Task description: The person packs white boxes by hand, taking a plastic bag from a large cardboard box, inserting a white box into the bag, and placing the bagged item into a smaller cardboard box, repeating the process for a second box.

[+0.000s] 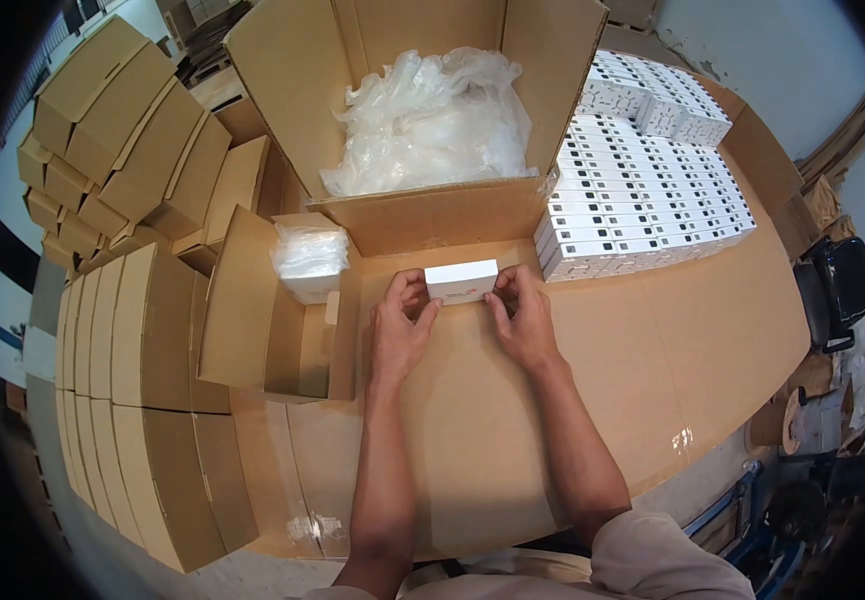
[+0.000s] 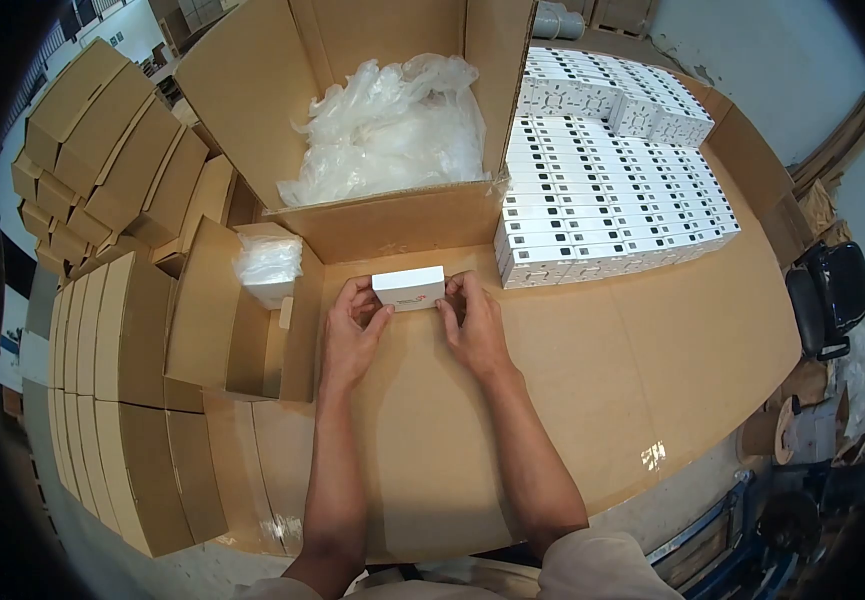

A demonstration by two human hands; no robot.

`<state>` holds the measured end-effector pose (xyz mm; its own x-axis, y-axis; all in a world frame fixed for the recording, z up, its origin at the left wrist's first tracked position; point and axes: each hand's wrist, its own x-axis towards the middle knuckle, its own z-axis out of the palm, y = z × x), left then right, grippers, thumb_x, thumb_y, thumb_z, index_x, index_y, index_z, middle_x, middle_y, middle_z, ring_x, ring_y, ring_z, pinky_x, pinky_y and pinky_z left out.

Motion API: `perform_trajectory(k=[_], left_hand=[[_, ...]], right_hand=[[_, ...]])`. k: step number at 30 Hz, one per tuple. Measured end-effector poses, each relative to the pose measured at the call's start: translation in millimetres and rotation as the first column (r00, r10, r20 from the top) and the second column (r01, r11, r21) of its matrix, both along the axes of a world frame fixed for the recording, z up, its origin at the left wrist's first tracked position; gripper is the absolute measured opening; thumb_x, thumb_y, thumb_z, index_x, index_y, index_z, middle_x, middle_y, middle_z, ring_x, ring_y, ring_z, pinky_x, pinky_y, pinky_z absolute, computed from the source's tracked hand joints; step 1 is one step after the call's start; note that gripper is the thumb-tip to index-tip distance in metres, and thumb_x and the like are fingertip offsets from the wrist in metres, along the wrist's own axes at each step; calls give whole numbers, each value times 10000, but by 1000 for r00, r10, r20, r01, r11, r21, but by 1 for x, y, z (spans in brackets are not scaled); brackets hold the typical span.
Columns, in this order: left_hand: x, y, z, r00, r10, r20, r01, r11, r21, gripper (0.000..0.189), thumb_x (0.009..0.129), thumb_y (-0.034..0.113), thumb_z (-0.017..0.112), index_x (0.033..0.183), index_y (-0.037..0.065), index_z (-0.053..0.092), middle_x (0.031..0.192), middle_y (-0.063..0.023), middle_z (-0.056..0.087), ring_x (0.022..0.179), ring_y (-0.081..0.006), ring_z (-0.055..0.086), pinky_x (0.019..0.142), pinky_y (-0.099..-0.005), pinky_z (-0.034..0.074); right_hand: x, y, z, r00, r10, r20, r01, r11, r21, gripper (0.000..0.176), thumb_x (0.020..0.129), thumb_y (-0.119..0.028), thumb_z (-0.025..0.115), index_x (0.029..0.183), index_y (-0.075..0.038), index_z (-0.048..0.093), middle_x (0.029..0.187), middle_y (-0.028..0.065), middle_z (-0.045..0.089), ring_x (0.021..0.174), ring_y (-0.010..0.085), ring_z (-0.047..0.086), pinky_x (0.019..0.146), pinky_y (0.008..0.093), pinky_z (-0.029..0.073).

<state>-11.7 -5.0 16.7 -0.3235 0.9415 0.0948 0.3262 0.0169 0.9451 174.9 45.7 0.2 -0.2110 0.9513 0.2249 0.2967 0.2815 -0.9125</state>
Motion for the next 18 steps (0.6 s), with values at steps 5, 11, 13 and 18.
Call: perform_trajectory(k=[5, 11, 13, 18], left_hand=[[0, 0, -2, 1000, -12, 18, 12, 1000, 25, 374, 903, 5, 709, 1253, -17, 581, 1146, -209, 734, 1114, -299, 707, 1011, -399, 531], [-1, -1, -6, 999, -44, 6, 44, 999, 26, 488, 893, -11, 696, 1346, 17, 515, 1242, -187, 680, 1181, -282, 658, 1028, -390, 511], [2, -5, 1, 998, -56, -17, 57, 994, 94, 545, 906, -23, 671, 1407, 56, 468, 1294, -142, 642, 1206, -245, 621, 1040, -371, 492], [3, -15, 14, 989, 95, -114, -70, 976, 207, 574, 895, -43, 635, 1425, 72, 450, 1278, -126, 623, 1165, -230, 618, 992, -341, 492]], right_hand=[[0, 0, 4, 1000, 10, -12, -10, 999, -39, 263, 923, 31, 676, 1068, -22, 463, 1030, 207, 682, 907, 344, 702, 783, 405, 552], [3, 0, 3, 999, 35, 39, -36, 999, 24, 294, 891, 53, 647, 1095, -22, 448, 1109, 228, 685, 954, 375, 694, 782, 416, 552], [7, 2, 3, 996, 54, 73, -63, 989, 133, 329, 862, 79, 610, 1122, -20, 436, 1177, 239, 672, 1009, 390, 688, 782, 414, 554], [12, 14, -11, 999, 47, 13, -49, 983, 180, 402, 802, 107, 547, 1165, -11, 420, 1316, 249, 604, 1142, 387, 650, 812, 406, 554]])
